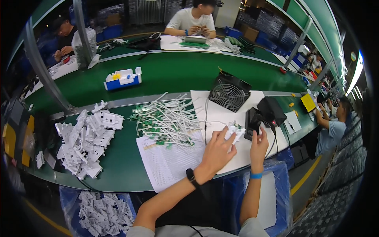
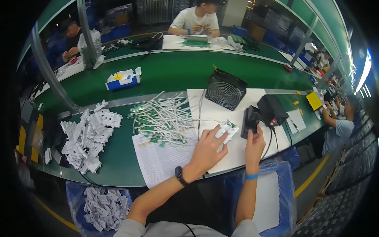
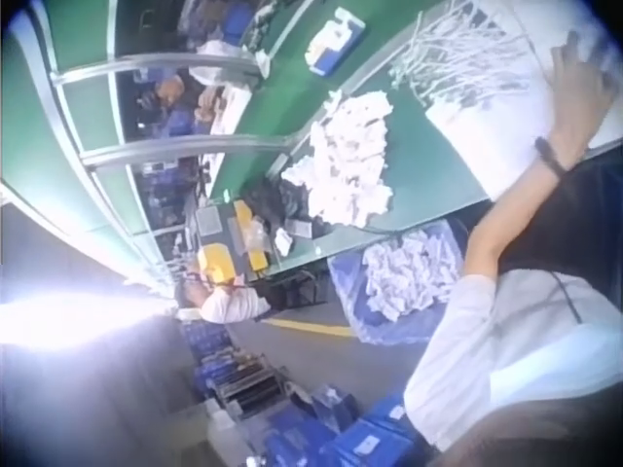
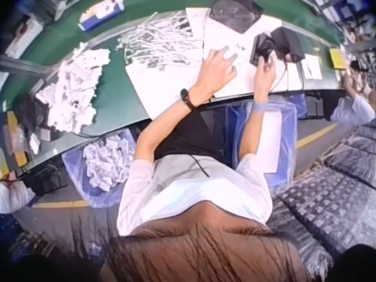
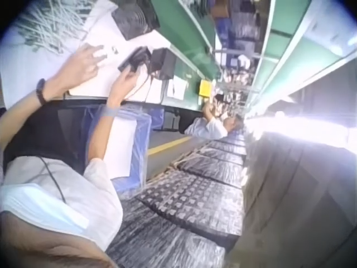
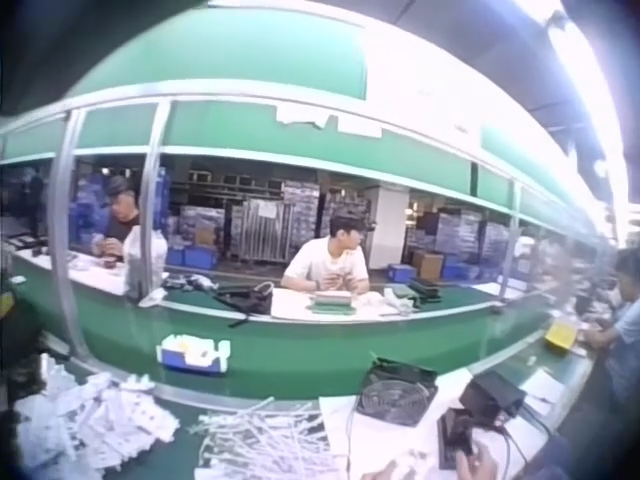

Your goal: The person solders wires onto small circuit boards at an assembly station. This is done using a soldering iron and solder wire.

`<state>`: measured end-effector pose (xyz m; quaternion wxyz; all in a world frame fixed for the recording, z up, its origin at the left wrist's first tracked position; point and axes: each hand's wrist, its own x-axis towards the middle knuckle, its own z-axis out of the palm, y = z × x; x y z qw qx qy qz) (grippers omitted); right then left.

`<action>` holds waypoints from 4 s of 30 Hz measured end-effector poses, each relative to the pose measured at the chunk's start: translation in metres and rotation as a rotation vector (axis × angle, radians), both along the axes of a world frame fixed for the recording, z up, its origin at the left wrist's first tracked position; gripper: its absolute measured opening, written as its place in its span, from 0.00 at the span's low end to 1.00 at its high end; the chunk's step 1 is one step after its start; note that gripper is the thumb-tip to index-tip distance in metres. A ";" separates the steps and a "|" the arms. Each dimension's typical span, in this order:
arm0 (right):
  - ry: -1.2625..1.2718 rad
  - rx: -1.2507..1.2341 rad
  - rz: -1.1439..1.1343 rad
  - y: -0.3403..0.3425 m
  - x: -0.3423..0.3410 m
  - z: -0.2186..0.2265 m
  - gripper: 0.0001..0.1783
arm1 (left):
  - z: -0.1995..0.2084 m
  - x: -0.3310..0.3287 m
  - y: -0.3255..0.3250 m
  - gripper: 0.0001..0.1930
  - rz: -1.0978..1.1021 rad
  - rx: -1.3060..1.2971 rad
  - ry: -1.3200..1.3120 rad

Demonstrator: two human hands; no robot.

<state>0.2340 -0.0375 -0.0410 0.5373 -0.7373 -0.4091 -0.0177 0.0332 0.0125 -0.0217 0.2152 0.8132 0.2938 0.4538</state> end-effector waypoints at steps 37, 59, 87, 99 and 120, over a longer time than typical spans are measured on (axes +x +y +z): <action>-0.715 -0.093 0.911 0.217 -0.265 0.028 0.14 | 0.068 -0.301 0.229 0.15 0.669 0.037 1.219; 0.499 0.405 0.907 0.171 -0.241 0.058 0.08 | 0.042 -0.348 0.175 0.33 0.349 0.070 1.267; -0.009 0.212 1.041 0.090 -0.229 0.104 0.08 | 0.076 -0.249 0.061 0.31 -0.217 -0.922 -0.461; 1.096 -0.016 1.228 0.057 -0.247 0.084 0.09 | 0.093 -0.208 0.040 0.35 0.000 -0.673 -0.772; 1.091 0.056 1.193 0.055 -0.245 0.055 0.08 | 0.082 -0.184 0.027 0.29 0.005 -0.542 -0.760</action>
